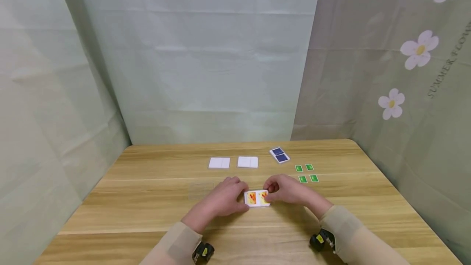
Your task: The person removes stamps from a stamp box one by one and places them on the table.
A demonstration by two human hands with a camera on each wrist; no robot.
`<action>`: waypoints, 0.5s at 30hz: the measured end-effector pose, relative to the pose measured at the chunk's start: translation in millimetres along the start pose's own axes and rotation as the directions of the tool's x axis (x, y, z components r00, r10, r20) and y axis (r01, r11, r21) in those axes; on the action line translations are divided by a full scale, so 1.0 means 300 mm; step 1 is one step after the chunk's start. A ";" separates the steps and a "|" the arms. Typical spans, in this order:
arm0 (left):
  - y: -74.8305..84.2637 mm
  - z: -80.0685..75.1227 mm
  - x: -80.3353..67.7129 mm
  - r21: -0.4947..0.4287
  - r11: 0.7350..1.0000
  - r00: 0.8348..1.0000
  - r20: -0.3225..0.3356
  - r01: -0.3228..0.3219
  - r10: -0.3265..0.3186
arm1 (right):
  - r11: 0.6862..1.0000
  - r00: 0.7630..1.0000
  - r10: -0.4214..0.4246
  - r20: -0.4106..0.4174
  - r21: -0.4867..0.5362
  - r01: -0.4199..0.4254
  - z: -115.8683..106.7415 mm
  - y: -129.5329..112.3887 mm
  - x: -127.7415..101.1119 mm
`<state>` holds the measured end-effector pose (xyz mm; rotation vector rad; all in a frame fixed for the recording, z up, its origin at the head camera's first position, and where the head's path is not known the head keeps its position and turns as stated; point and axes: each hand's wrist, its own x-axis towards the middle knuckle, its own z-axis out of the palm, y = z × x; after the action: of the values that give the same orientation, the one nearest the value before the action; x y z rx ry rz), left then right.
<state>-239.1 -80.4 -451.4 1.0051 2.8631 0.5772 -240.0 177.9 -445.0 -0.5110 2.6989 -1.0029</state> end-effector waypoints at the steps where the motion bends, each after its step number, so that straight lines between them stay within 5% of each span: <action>1: -0.001 0.000 0.001 0.002 1.000 1.000 0.000 0.000 0.000 | 1.000 1.000 -0.001 -0.001 0.005 0.001 0.000 0.000 0.000; 15: -0.007 0.004 0.000 0.011 1.000 1.000 0.006 0.002 -0.002 | 1.000 0.999 0.013 -0.050 0.009 -0.013 0.005 -0.001 0.007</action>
<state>-240.2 -81.5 -453.3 1.0031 2.8654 0.5584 -241.5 176.1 -446.1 -0.4720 2.7372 -1.0369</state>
